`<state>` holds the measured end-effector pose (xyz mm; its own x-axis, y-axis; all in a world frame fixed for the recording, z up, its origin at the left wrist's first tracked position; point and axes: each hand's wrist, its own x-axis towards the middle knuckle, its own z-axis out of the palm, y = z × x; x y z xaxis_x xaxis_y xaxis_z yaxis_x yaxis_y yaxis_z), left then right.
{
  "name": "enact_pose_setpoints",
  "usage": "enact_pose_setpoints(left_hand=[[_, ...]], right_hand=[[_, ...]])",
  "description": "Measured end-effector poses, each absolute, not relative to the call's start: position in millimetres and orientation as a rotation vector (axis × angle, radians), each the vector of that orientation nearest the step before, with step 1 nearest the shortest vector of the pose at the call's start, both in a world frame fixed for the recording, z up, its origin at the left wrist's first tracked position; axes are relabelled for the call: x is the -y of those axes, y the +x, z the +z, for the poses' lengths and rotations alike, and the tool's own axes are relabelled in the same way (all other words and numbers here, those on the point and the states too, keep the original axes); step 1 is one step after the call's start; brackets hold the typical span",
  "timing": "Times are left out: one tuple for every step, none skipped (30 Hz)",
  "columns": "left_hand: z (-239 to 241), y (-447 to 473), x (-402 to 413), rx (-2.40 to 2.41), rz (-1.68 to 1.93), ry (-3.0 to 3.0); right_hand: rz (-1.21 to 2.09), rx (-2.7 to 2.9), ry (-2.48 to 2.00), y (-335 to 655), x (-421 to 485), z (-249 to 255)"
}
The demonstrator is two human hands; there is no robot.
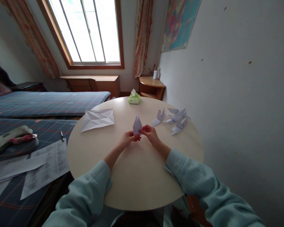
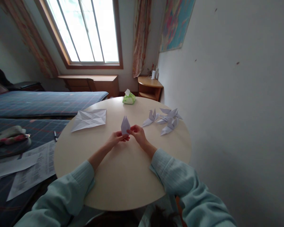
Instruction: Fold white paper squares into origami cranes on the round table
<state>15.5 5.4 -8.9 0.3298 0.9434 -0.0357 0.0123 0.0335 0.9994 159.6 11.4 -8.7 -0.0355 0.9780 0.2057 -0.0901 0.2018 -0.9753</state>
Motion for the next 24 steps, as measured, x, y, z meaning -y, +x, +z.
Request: enact_pose_setpoints(left_hand=[[-8, 15, -5, -0.986, 0.924, 1.353], [-7, 14, -5, -0.989, 0.911, 1.379], [-6, 13, -5, -0.987, 0.896, 1.404], [-6, 12, -5, -0.983, 0.878, 1.425], [-5, 12, -6, -0.979, 0.862, 1.440], [-5, 11, -6, -0.980, 0.849, 1.450], [-5, 11, -6, -0.983, 0.835, 1.454], [-5, 11, -6, -0.990, 0.818, 1.450], [-6, 11, -6, -0.997, 0.799, 1.441], [-6, 12, -6, -1.000, 0.783, 1.427], [-6, 12, -5, -0.995, 0.772, 1.408], [-6, 13, -4, -0.983, 0.768, 1.389], [-5, 13, -4, -0.967, 0.770, 1.373], [-4, 13, -3, -0.953, 0.776, 1.359], [-3, 13, -2, -0.942, 0.782, 1.349], [-3, 13, -2, -0.936, 0.788, 1.343], [-2, 13, -3, -0.935, 0.793, 1.343], [-3, 13, -3, -0.939, 0.799, 1.347], [-4, 13, -4, -0.945, 0.805, 1.354], [-5, 13, -4, -0.953, 0.808, 1.361], [-7, 14, -5, -0.961, 0.805, 1.369], [-10, 14, -6, -0.969, 0.798, 1.377], [-12, 15, -6, -0.971, 0.786, 1.384], [-15, 15, -6, -0.967, 0.768, 1.390]], right_hand=[[1.138, 1.279, -0.972, 160, -11, -9], [1.151, 1.288, -0.967, 160, -11, -9], [1.167, 1.294, -0.961, 160, -11, -9], [1.181, 1.297, -0.954, 161, -11, -8], [1.190, 1.298, -0.949, 161, -11, -8], [1.194, 1.300, -0.946, 161, -11, -8], [1.193, 1.299, -0.946, 162, -11, -8], [1.186, 1.297, -0.947, 162, -11, -8], [1.175, 1.295, -0.948, 162, -11, -8], [1.167, 1.291, -0.947, 163, -11, -8], [1.167, 1.289, -0.943, 163, -11, -8], [1.170, 1.290, -0.938, 163, -11, -8], [1.173, 1.294, -0.934, 163, -11, -8], [1.177, 1.301, -0.932, 163, -10, -8], [1.178, 1.312, -0.934, 163, -10, -8], [1.175, 1.327, -0.937, 163, -10, -8], [1.168, 1.344, -0.940, 163, -10, -8], [1.164, 1.360, -0.937, 162, -10, -8], [1.167, 1.376, -0.925, 162, -10, -7], [1.180, 1.391, -0.908, 162, -10, -7], [1.203, 1.401, -0.893, 162, -10, -7], [1.233, 1.404, -0.888, 162, -10, -7], [1.261, 1.399, -0.898, 163, -10, -7], [1.283, 1.388, -0.922, 163, -11, -7]])
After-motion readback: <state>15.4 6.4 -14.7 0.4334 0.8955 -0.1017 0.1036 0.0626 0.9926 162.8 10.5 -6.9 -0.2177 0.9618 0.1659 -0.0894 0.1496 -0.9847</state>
